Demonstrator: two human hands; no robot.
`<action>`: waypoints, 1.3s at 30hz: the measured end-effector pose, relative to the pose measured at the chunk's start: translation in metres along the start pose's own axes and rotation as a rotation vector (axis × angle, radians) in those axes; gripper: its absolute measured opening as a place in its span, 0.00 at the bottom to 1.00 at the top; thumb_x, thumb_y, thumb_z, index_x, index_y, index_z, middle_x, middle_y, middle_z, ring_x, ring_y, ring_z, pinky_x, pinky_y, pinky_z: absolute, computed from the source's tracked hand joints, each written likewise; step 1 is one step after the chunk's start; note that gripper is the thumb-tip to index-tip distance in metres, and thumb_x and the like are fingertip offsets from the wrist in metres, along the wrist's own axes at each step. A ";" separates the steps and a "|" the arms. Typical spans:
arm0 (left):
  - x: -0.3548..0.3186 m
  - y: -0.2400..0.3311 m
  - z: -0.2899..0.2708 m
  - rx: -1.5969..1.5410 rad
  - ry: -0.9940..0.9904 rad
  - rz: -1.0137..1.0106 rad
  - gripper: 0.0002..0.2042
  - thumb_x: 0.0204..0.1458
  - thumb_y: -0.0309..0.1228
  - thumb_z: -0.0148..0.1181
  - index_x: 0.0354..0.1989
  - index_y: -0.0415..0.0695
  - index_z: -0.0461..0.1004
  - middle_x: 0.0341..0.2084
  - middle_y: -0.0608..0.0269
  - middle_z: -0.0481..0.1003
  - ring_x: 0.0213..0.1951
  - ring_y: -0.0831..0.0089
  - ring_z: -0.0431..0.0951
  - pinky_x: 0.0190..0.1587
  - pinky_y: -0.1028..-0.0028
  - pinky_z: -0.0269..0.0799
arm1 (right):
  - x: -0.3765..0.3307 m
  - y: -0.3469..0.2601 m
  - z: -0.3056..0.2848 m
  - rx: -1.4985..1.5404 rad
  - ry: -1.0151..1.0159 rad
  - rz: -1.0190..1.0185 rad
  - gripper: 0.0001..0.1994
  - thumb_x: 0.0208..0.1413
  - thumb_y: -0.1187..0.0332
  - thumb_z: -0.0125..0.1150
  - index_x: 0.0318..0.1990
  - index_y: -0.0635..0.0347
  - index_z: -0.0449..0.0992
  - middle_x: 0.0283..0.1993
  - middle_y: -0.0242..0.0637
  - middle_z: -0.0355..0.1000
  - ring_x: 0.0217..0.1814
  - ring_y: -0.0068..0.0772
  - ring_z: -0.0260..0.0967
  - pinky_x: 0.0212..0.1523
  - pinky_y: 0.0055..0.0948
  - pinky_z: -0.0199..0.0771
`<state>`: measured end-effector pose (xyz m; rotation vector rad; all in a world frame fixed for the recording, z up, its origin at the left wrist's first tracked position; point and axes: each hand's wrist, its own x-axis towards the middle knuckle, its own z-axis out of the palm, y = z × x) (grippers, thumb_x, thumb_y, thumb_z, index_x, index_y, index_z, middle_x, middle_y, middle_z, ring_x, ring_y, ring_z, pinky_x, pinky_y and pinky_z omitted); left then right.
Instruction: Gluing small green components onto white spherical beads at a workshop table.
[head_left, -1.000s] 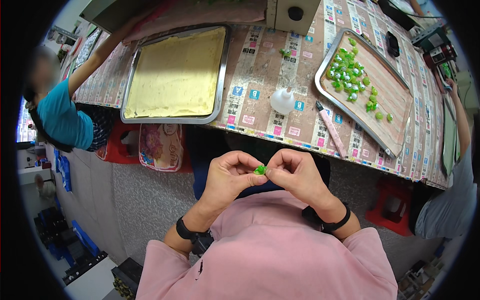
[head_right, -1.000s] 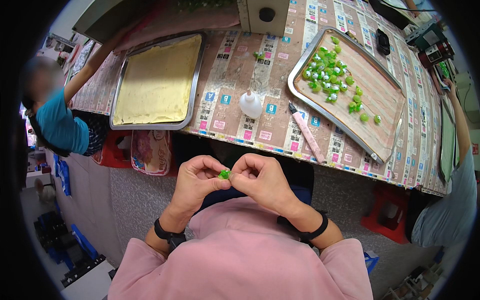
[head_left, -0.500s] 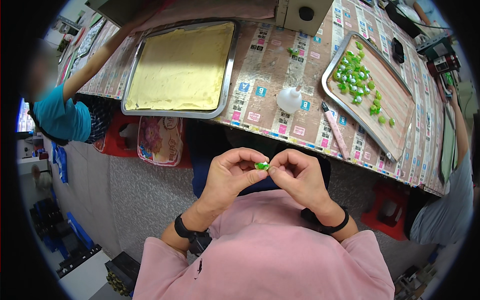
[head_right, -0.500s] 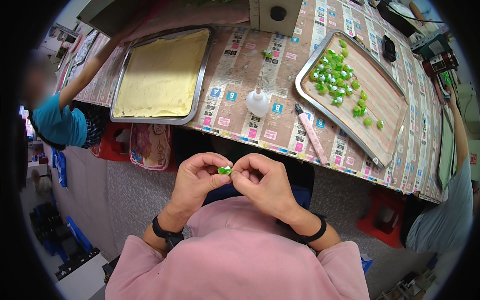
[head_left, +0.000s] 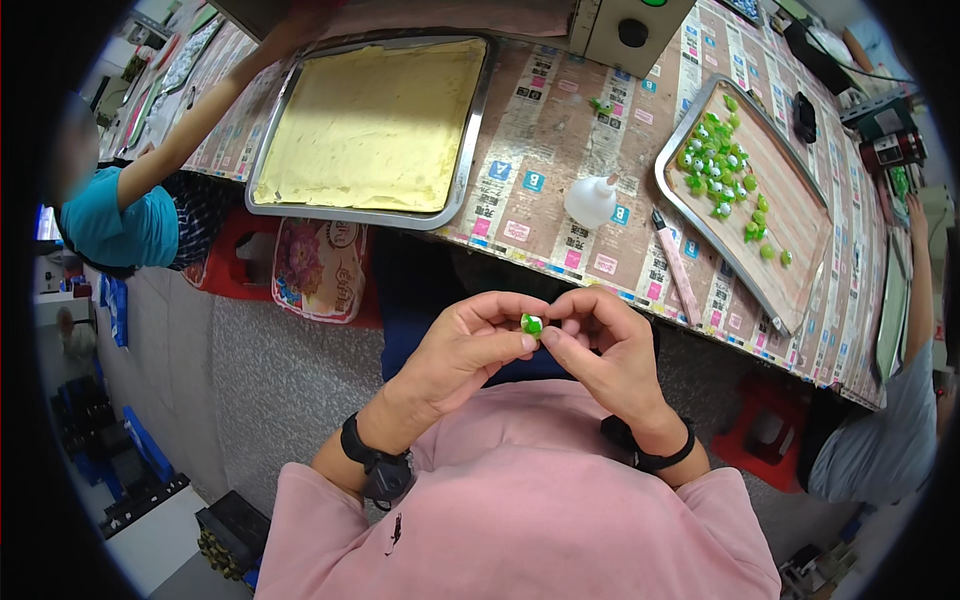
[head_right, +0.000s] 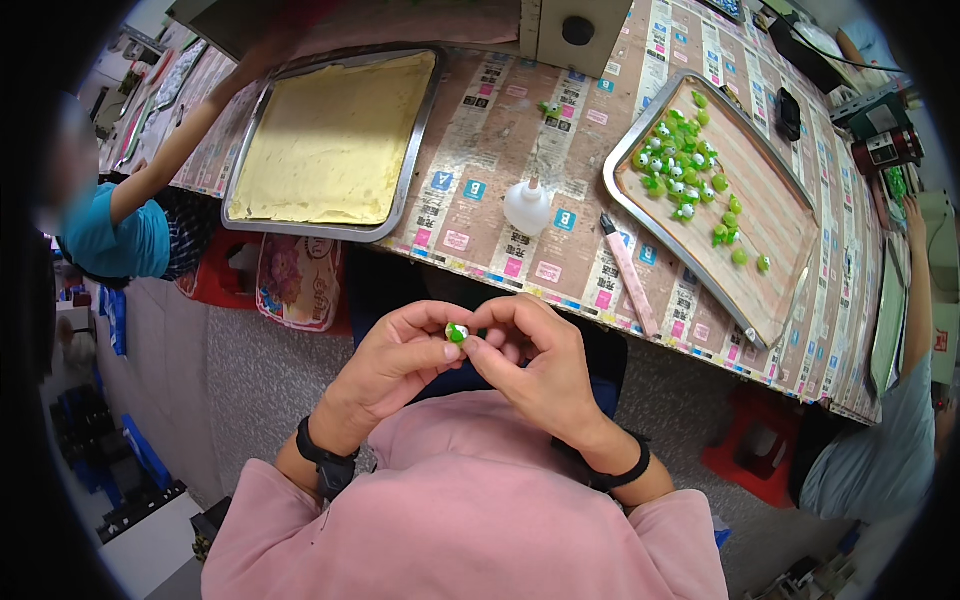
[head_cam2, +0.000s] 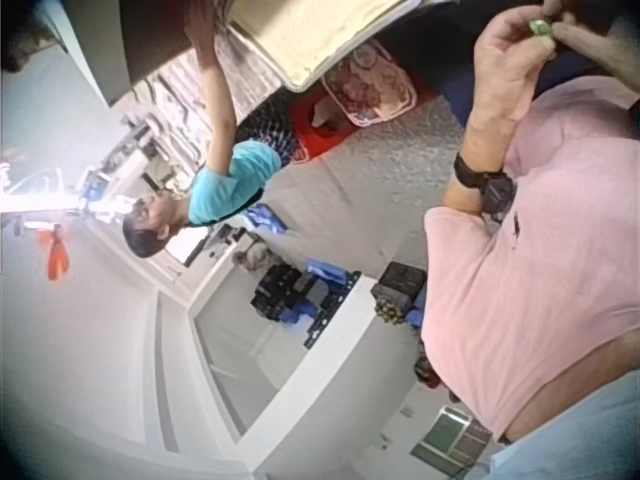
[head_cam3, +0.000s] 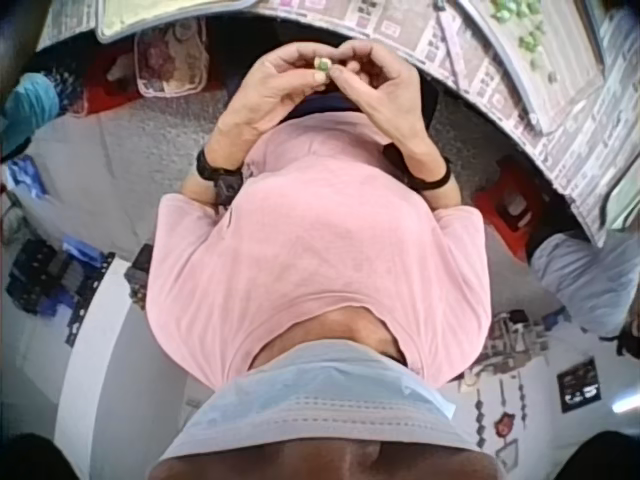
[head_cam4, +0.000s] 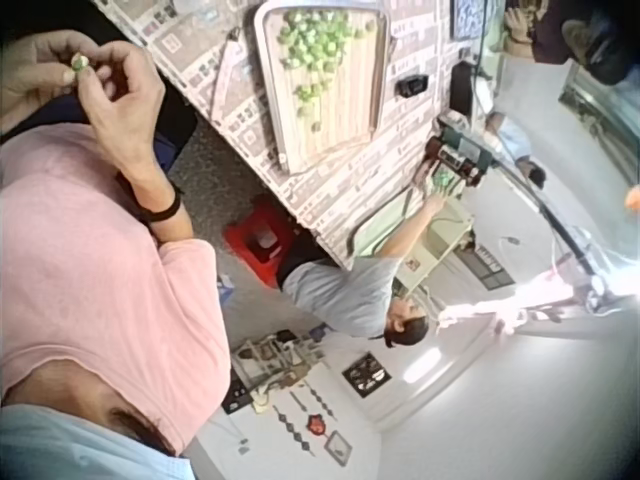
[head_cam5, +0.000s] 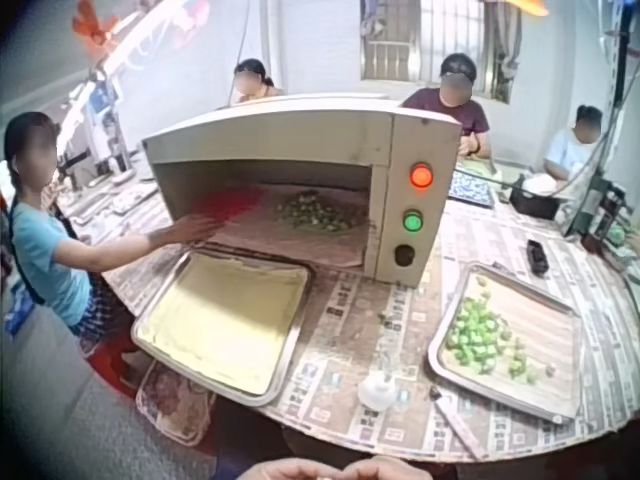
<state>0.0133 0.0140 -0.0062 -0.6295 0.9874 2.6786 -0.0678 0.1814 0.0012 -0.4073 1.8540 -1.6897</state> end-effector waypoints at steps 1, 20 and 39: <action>0.000 0.001 0.004 -0.005 0.003 -0.015 0.15 0.49 0.17 0.61 0.46 0.36 0.70 0.40 0.59 0.74 0.40 0.76 0.76 0.43 0.78 0.74 | 0.002 0.000 0.000 -0.026 -0.013 -0.123 0.09 0.47 0.77 0.63 0.38 0.62 0.77 0.33 0.29 0.70 0.25 0.12 0.62 0.24 0.14 0.61; 0.002 0.003 0.008 0.217 -0.014 0.199 0.09 0.48 0.13 0.58 0.34 0.39 0.68 0.42 0.57 0.72 0.44 0.75 0.74 0.49 0.75 0.73 | 0.003 0.004 -0.001 -0.140 0.062 -0.437 0.11 0.43 0.79 0.69 0.37 0.58 0.81 0.34 0.35 0.73 0.35 0.24 0.72 0.33 0.20 0.74; 0.002 0.006 0.012 0.281 0.126 0.224 0.07 0.50 0.16 0.57 0.38 0.32 0.71 0.36 0.56 0.76 0.37 0.74 0.78 0.43 0.77 0.78 | 0.006 0.013 0.001 -0.134 0.041 -0.431 0.11 0.44 0.78 0.69 0.37 0.59 0.81 0.42 0.37 0.74 0.41 0.25 0.74 0.40 0.22 0.75</action>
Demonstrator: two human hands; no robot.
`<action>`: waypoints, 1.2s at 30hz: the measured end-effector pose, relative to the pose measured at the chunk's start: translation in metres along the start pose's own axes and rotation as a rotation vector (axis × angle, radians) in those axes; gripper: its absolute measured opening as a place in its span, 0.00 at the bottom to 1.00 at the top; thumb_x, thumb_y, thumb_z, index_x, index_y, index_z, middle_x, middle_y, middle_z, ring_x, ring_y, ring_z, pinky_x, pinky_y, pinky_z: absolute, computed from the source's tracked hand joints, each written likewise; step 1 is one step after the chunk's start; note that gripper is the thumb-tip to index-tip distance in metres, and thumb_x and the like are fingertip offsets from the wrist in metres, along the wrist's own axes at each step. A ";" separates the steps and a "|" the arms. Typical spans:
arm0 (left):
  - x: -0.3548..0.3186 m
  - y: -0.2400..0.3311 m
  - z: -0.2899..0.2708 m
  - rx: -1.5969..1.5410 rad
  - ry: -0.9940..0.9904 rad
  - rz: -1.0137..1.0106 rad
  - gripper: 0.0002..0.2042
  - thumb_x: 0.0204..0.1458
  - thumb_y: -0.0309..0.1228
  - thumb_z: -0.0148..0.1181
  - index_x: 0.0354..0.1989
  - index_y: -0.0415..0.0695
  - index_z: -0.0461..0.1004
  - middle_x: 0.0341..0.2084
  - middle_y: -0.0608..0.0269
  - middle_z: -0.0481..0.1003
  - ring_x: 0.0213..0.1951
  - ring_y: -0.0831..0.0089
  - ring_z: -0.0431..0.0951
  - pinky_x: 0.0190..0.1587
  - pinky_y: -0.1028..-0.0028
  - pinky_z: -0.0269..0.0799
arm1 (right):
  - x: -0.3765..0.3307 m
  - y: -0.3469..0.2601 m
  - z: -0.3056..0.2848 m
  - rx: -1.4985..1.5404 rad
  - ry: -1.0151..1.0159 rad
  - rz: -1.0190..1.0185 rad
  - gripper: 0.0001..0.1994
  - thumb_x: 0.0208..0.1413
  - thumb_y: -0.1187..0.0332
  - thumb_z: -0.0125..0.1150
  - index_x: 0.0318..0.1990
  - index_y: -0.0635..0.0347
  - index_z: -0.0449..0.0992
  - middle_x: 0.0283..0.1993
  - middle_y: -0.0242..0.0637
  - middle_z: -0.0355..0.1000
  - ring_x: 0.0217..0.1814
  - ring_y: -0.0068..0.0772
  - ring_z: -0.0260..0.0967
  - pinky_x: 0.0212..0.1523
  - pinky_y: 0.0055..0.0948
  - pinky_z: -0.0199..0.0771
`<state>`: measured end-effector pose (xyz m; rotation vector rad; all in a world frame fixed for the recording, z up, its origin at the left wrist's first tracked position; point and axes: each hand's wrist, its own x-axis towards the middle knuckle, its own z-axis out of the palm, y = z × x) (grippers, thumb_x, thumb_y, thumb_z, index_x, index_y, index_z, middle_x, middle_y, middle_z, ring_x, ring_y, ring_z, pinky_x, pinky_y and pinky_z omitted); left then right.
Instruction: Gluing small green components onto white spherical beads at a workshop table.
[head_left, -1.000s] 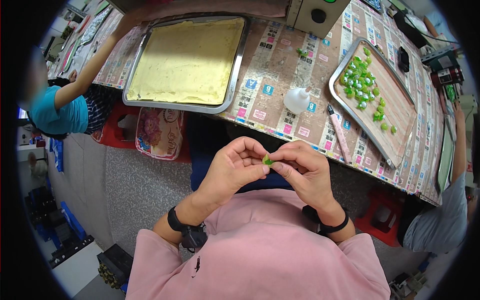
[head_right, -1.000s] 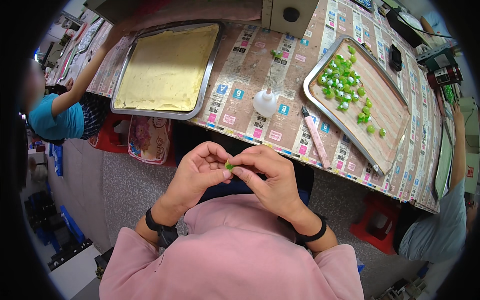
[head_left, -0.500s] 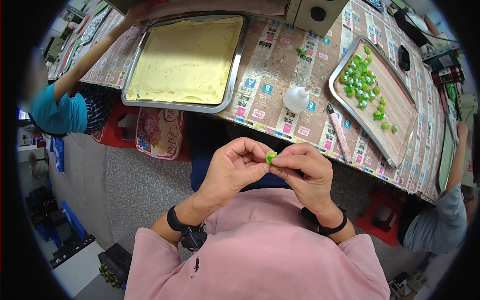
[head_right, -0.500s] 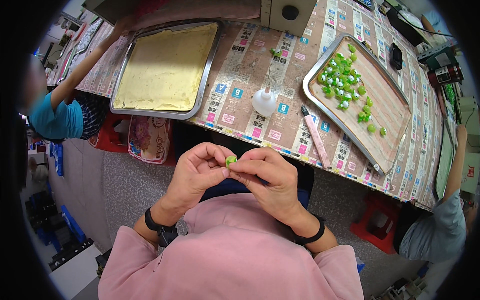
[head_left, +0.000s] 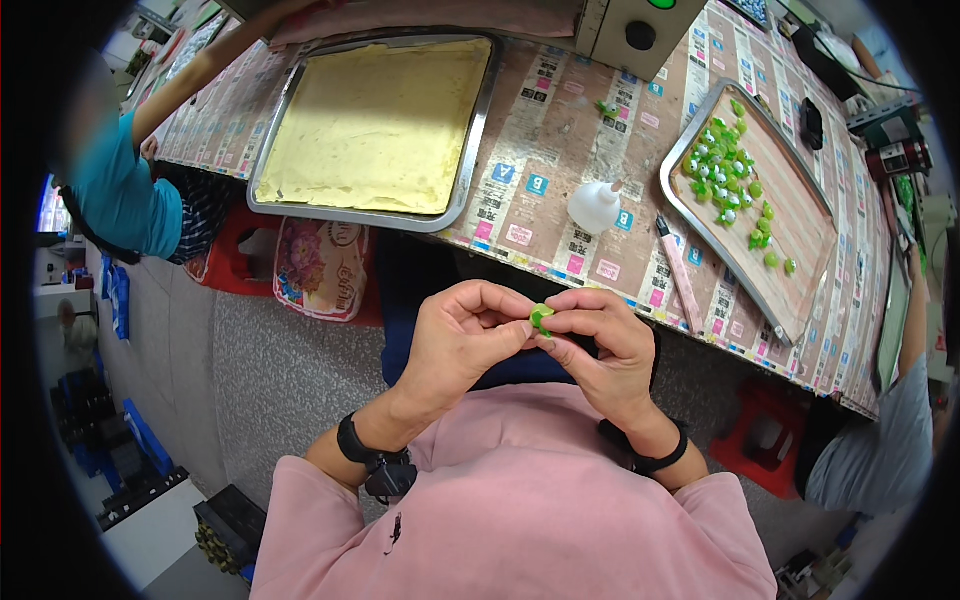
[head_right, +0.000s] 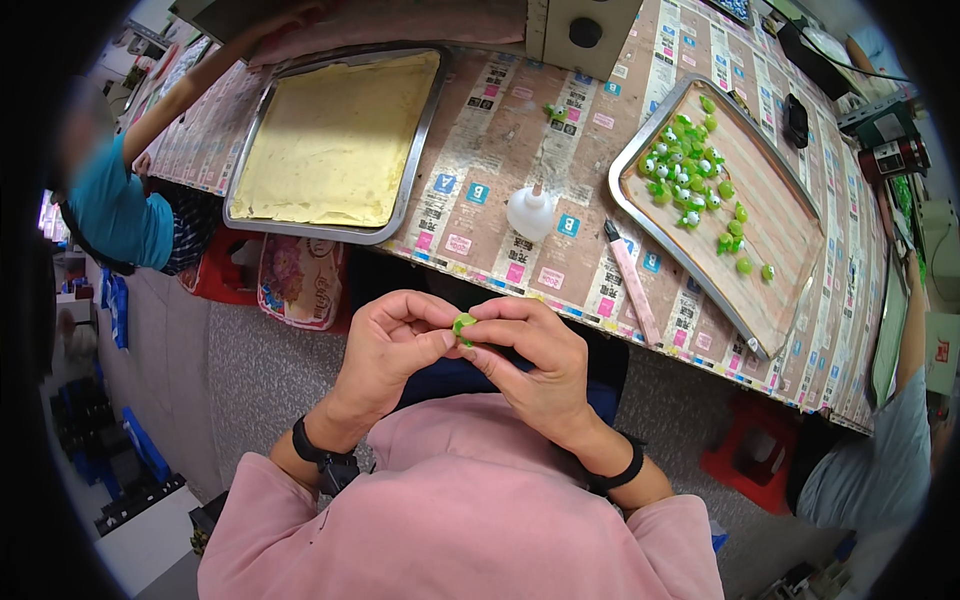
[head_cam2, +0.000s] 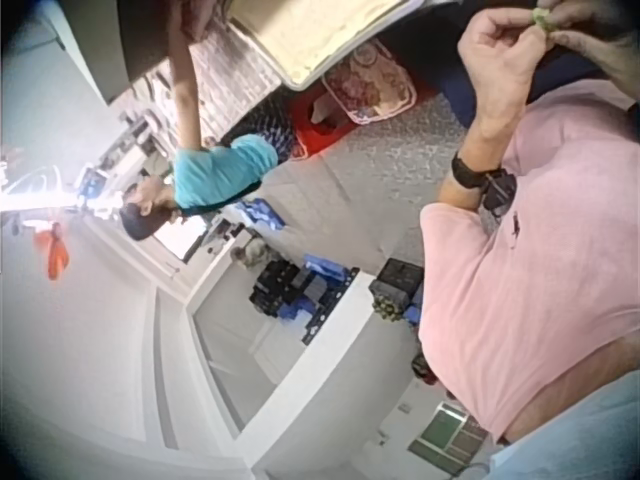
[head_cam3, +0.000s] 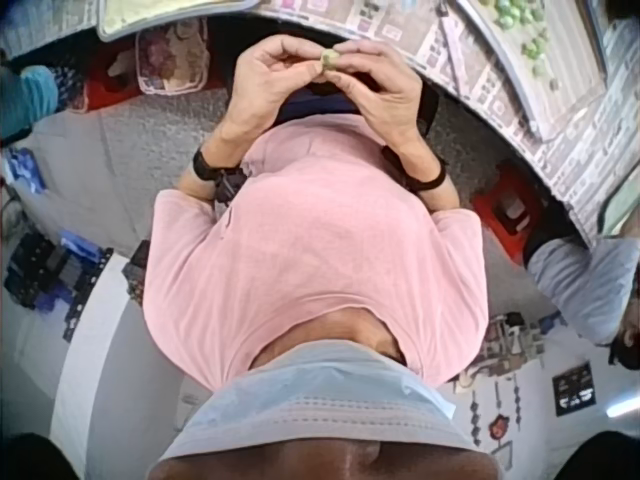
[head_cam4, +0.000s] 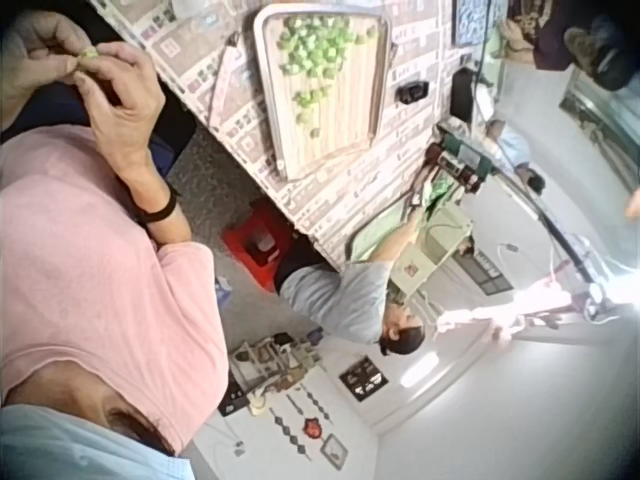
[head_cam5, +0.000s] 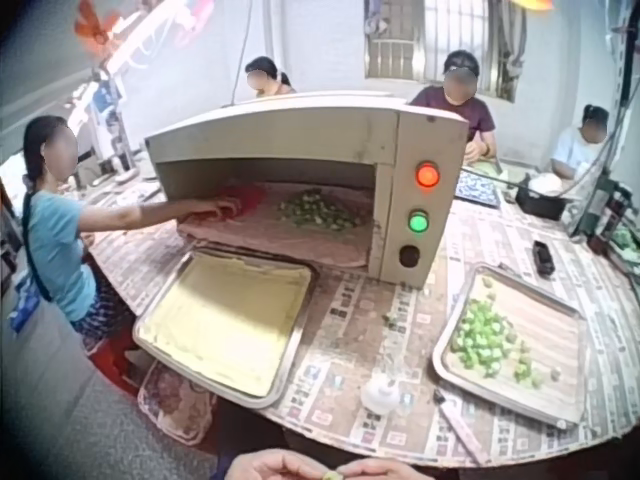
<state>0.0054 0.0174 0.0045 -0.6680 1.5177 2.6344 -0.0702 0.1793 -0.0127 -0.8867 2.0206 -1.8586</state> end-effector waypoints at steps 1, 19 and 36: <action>0.001 -0.001 -0.001 0.007 0.001 0.025 0.06 0.50 0.16 0.57 0.37 0.32 0.72 0.36 0.56 0.76 0.37 0.74 0.78 0.42 0.76 0.78 | 0.000 0.000 0.001 0.012 0.013 0.011 0.11 0.44 0.78 0.69 0.37 0.59 0.81 0.42 0.37 0.74 0.41 0.26 0.74 0.40 0.22 0.75; 0.006 -0.002 -0.006 -0.074 0.005 -0.026 0.04 0.49 0.17 0.59 0.33 0.33 0.73 0.35 0.55 0.76 0.36 0.74 0.79 0.41 0.77 0.79 | -0.003 0.012 0.008 0.137 0.021 0.083 0.11 0.45 0.80 0.67 0.39 0.63 0.80 0.44 0.39 0.72 0.44 0.27 0.72 0.44 0.23 0.75; 0.004 0.004 -0.007 -0.054 -0.061 0.014 0.04 0.50 0.15 0.55 0.34 0.36 0.71 0.40 0.52 0.74 0.39 0.71 0.78 0.42 0.74 0.80 | 0.004 0.005 0.007 0.142 -0.008 0.102 0.10 0.46 0.79 0.67 0.38 0.61 0.80 0.43 0.38 0.73 0.45 0.28 0.71 0.44 0.23 0.72</action>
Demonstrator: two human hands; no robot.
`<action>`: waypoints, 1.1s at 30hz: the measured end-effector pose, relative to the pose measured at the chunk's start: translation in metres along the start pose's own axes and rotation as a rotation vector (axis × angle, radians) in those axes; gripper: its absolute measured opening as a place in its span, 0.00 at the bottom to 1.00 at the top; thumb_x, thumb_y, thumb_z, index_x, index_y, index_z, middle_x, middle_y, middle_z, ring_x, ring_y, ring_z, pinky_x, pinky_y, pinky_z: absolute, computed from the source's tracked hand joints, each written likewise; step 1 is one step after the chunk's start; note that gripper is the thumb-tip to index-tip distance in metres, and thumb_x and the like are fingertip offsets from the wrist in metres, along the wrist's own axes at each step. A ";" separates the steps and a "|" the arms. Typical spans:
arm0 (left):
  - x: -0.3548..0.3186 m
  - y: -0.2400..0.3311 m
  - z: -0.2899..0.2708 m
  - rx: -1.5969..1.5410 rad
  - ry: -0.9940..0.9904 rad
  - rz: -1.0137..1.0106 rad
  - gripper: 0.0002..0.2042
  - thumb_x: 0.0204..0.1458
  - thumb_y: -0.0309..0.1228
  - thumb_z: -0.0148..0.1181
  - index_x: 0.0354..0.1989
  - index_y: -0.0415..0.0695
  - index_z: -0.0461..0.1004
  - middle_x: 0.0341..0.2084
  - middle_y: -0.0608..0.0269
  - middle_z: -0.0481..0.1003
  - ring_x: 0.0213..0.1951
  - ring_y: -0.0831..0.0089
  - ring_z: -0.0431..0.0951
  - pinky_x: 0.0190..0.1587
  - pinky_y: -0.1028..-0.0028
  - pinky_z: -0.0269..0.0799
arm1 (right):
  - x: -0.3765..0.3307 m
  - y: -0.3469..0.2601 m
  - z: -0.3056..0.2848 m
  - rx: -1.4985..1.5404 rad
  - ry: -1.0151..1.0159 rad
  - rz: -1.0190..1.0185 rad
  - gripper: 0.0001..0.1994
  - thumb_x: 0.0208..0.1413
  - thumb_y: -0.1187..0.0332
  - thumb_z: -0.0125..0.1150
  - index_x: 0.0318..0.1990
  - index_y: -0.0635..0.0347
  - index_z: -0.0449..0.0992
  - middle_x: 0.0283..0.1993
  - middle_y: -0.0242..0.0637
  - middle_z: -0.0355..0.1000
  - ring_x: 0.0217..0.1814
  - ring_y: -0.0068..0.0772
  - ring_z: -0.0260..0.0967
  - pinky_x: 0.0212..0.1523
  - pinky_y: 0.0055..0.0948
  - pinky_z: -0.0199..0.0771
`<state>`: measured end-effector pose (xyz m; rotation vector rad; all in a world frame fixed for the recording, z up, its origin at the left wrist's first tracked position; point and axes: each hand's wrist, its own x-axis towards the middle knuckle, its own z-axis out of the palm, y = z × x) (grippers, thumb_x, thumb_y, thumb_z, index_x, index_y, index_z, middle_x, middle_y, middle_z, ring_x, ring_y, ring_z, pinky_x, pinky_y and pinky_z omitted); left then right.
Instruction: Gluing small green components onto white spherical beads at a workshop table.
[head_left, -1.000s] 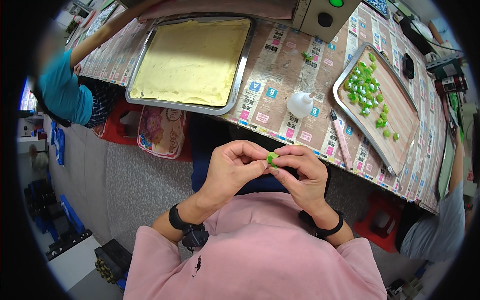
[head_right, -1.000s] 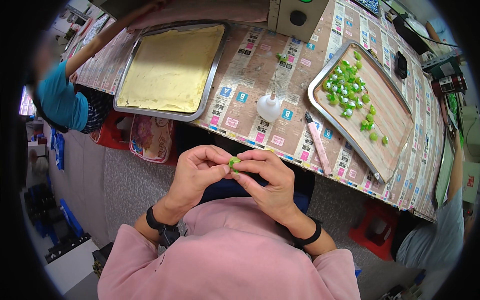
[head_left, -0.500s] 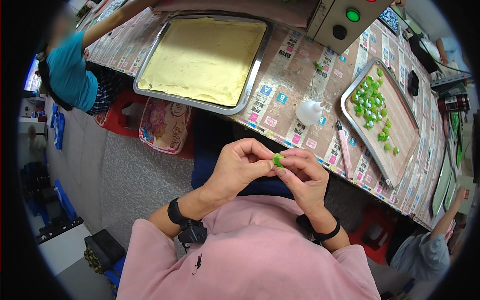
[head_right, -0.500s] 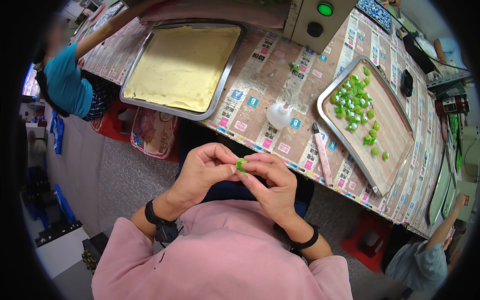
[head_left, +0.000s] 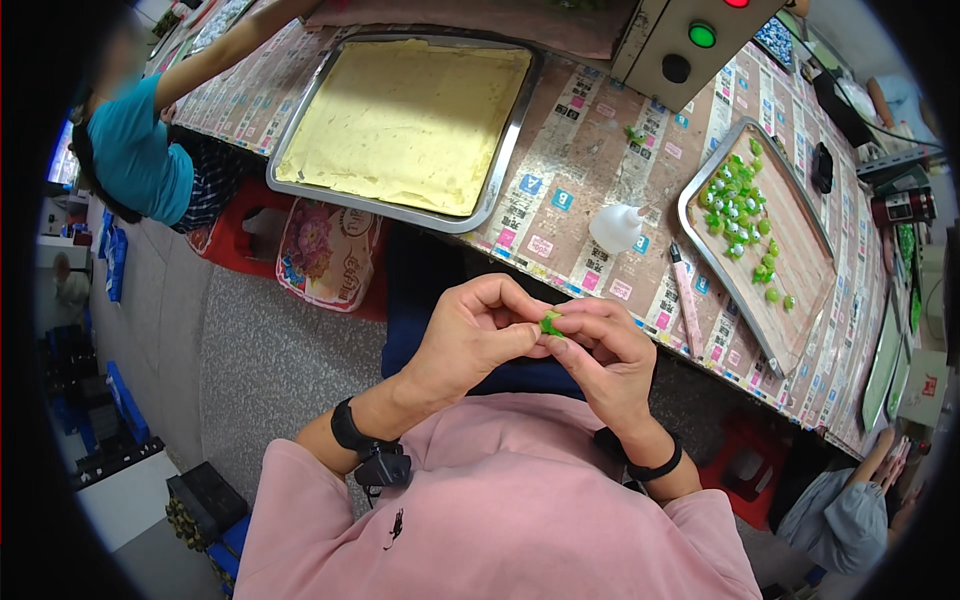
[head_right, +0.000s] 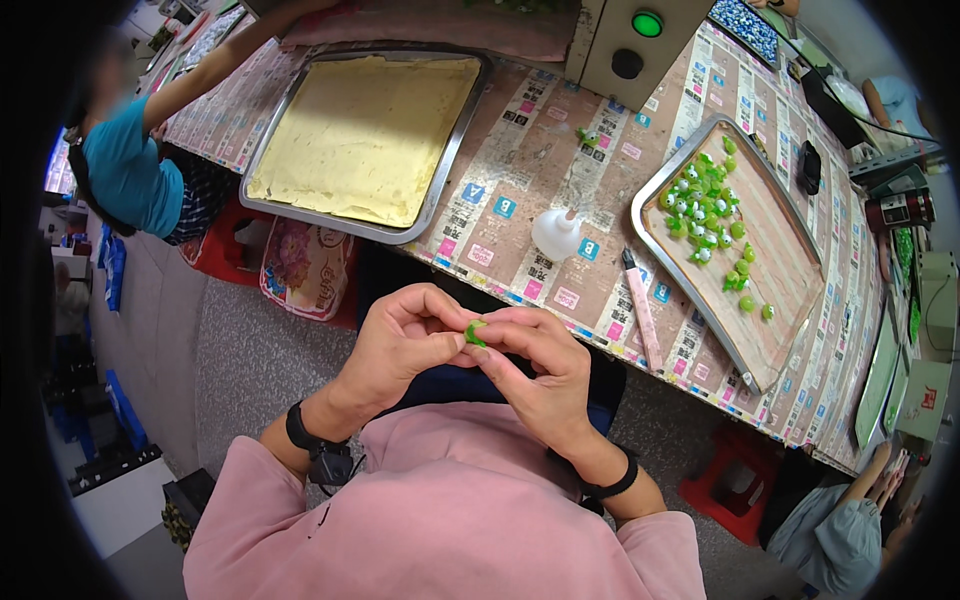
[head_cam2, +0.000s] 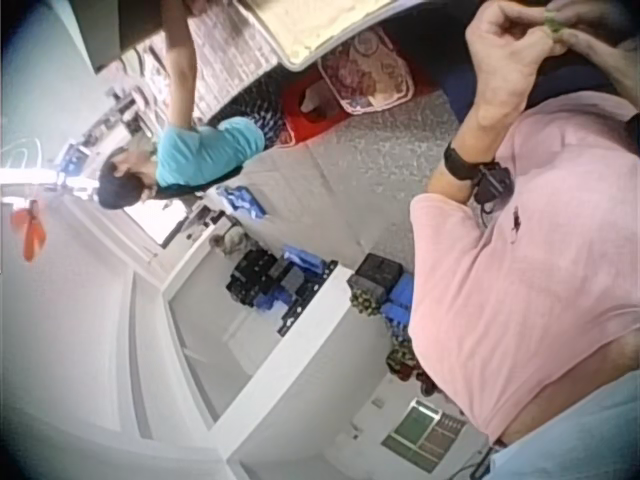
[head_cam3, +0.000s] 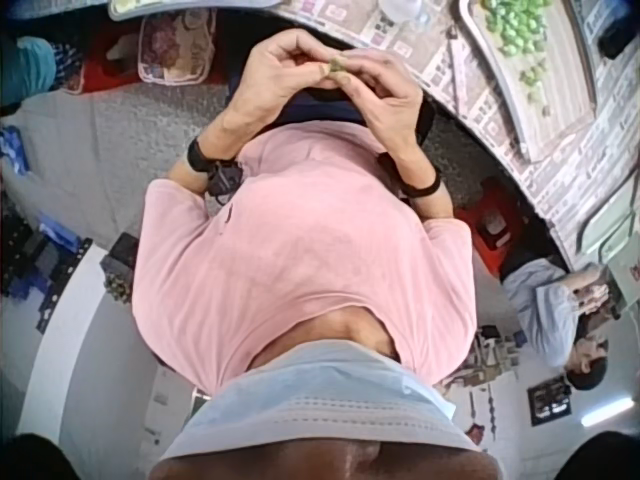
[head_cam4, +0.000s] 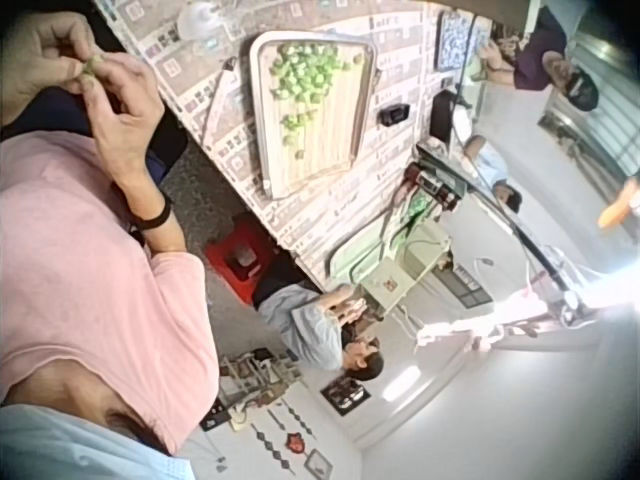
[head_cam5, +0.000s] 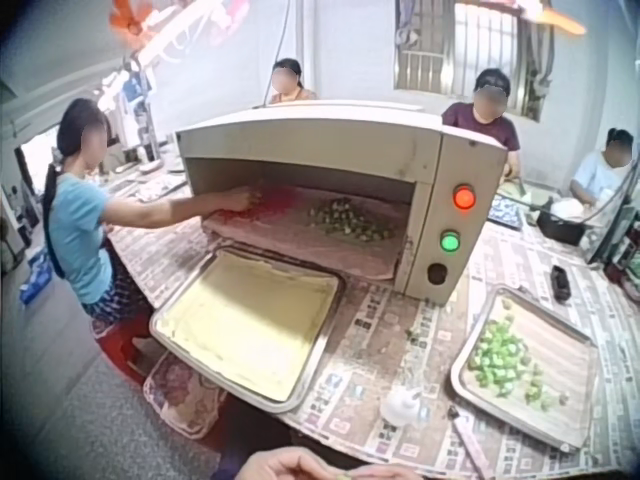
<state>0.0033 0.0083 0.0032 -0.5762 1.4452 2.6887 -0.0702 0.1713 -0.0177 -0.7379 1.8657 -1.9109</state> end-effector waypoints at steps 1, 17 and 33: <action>0.000 0.000 0.000 -0.002 0.008 -0.004 0.04 0.50 0.16 0.56 0.35 0.35 0.72 0.38 0.54 0.75 0.38 0.73 0.78 0.42 0.75 0.79 | 0.000 0.000 0.000 -0.001 -0.010 -0.006 0.10 0.46 0.80 0.67 0.39 0.62 0.80 0.43 0.38 0.73 0.45 0.28 0.71 0.44 0.23 0.73; 0.006 0.006 -0.008 -0.081 0.040 -0.215 0.07 0.52 0.18 0.54 0.39 0.34 0.74 0.36 0.58 0.76 0.36 0.74 0.79 0.42 0.76 0.79 | 0.013 -0.010 -0.015 0.000 0.018 0.103 0.10 0.49 0.82 0.63 0.40 0.66 0.74 0.46 0.35 0.67 0.45 0.24 0.71 0.45 0.22 0.76; -0.003 0.008 -0.025 -0.149 0.132 -0.207 0.07 0.52 0.17 0.55 0.39 0.33 0.73 0.34 0.57 0.75 0.36 0.72 0.79 0.43 0.75 0.80 | 0.077 -0.002 -0.027 -0.463 0.128 0.136 0.23 0.49 0.75 0.63 0.54 0.64 0.66 0.46 0.42 0.70 0.45 0.29 0.70 0.45 0.26 0.71</action>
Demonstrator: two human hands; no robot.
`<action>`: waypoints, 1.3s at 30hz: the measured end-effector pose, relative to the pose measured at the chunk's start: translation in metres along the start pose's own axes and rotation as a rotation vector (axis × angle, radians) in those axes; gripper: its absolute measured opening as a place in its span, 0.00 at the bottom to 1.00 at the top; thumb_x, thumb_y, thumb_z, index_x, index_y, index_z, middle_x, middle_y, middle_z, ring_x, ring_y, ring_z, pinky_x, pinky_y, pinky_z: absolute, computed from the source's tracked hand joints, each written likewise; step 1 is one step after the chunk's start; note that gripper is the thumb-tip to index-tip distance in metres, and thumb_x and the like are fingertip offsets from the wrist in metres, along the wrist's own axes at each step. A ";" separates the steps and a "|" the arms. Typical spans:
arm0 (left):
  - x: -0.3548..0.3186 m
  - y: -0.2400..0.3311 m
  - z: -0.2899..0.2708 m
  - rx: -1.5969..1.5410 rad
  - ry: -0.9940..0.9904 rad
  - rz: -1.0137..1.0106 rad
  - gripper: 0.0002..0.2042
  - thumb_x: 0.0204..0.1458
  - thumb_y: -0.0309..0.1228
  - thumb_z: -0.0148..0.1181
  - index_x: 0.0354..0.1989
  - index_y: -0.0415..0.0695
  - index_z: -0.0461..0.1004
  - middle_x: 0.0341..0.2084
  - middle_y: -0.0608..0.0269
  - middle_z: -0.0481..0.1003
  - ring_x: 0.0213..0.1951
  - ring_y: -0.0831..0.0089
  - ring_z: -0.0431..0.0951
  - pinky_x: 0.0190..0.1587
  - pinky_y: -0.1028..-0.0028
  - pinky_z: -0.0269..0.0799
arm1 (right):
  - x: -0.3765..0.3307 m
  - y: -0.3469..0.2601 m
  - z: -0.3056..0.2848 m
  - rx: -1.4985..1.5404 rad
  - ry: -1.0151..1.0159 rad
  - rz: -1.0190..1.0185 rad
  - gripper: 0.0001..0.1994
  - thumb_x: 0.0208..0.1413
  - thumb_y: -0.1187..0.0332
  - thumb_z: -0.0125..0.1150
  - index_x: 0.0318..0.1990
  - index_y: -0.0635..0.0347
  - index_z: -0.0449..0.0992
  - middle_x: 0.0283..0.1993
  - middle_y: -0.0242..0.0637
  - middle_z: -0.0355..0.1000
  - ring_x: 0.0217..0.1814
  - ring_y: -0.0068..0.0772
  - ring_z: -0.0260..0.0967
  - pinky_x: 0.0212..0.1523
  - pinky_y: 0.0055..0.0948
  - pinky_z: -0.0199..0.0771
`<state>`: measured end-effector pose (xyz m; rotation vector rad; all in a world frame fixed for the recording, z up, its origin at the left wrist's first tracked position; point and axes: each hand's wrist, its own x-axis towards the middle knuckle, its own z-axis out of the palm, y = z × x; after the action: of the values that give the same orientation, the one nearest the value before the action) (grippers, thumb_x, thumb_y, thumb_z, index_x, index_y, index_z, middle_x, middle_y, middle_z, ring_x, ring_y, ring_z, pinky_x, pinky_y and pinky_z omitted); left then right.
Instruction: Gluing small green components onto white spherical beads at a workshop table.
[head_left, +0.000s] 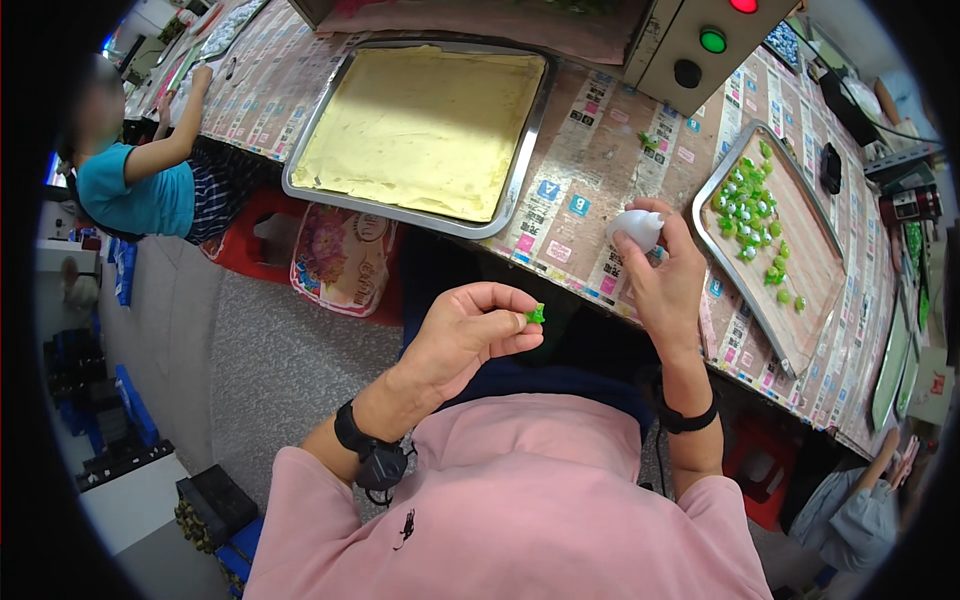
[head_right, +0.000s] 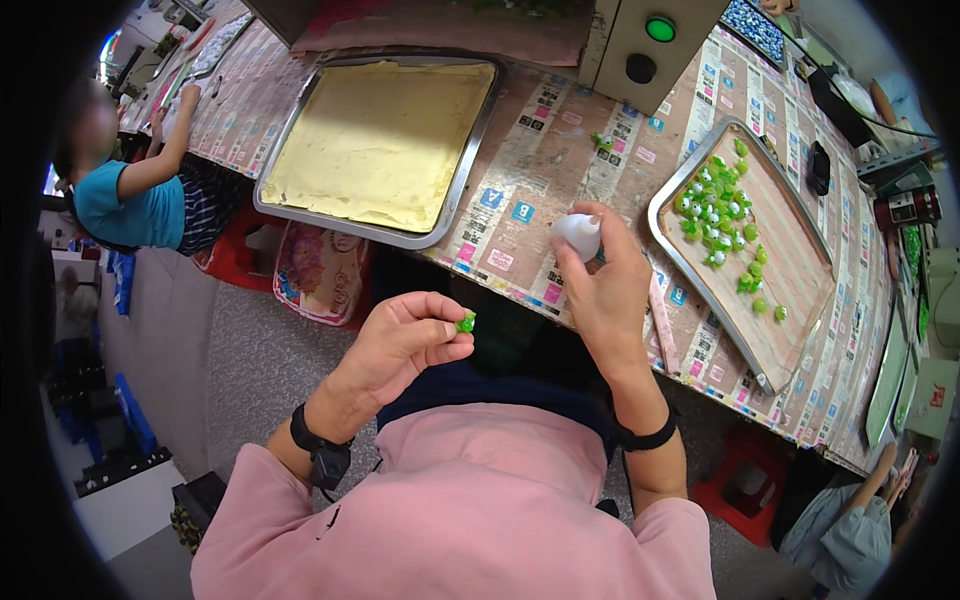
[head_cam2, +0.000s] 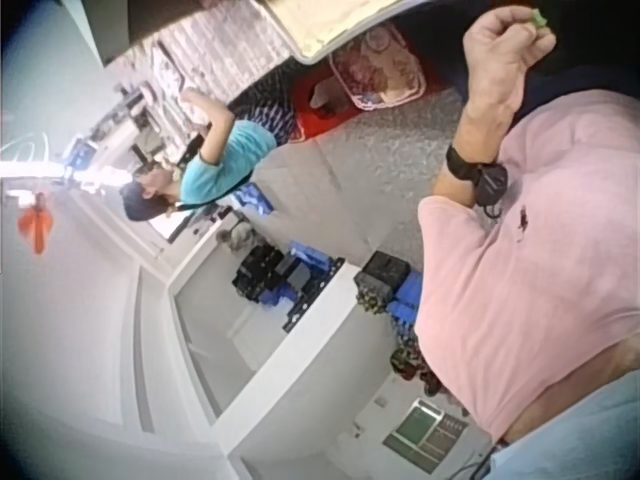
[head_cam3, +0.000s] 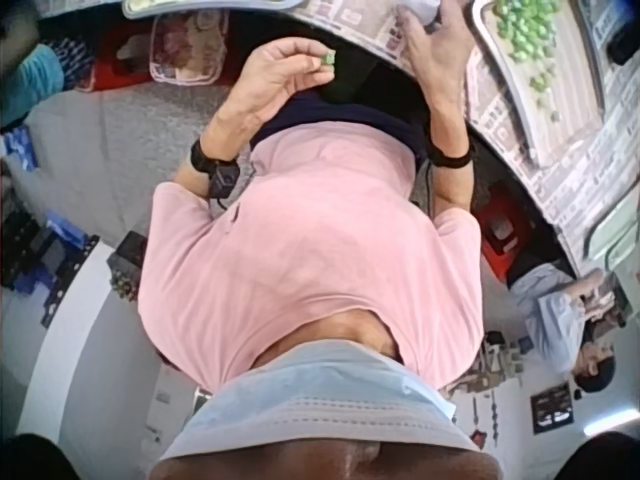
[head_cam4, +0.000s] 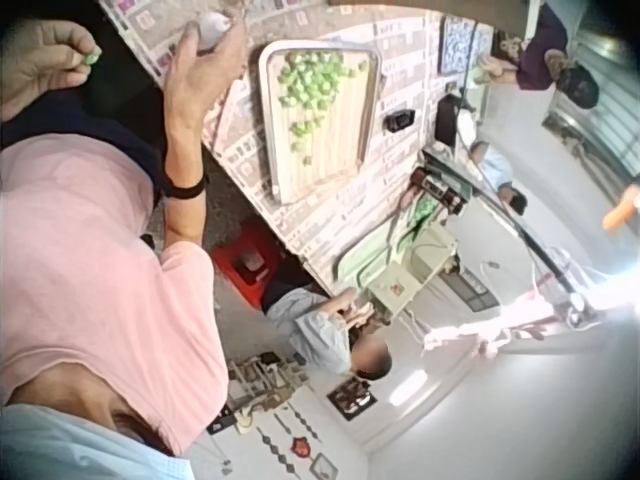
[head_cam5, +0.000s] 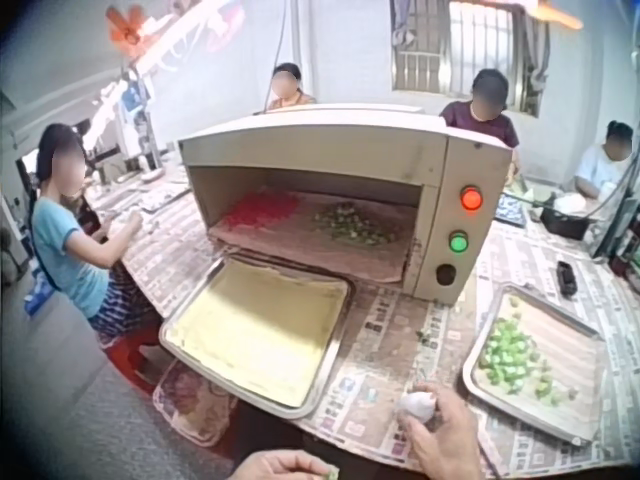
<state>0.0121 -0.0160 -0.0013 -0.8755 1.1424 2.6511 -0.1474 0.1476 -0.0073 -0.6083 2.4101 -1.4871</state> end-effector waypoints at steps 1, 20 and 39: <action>-0.001 0.000 -0.001 0.002 0.003 -0.002 0.07 0.52 0.17 0.55 0.39 0.33 0.73 0.35 0.57 0.75 0.36 0.72 0.79 0.43 0.75 0.80 | -0.001 0.000 -0.001 0.002 -0.002 0.001 0.23 0.49 0.75 0.63 0.54 0.64 0.66 0.46 0.42 0.70 0.45 0.29 0.70 0.45 0.26 0.71; 0.001 -0.004 0.009 0.073 0.033 0.096 0.06 0.54 0.18 0.54 0.40 0.34 0.73 0.36 0.58 0.75 0.38 0.73 0.79 0.44 0.75 0.79 | -0.096 -0.002 -0.022 0.271 -0.153 -0.094 0.25 0.37 0.69 0.77 0.43 0.63 0.71 0.41 0.39 0.72 0.36 0.29 0.73 0.37 0.26 0.73; -0.001 -0.007 0.012 0.094 0.048 0.139 0.07 0.54 0.19 0.55 0.40 0.35 0.73 0.36 0.58 0.75 0.38 0.74 0.79 0.44 0.75 0.79 | -0.097 -0.003 -0.016 0.173 -0.070 -0.181 0.21 0.35 0.73 0.76 0.38 0.62 0.71 0.35 0.39 0.72 0.34 0.31 0.71 0.36 0.26 0.71</action>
<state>0.0102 -0.0022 0.0015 -0.8784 1.3746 2.6716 -0.0681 0.2041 0.0020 -0.8415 2.1942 -1.6935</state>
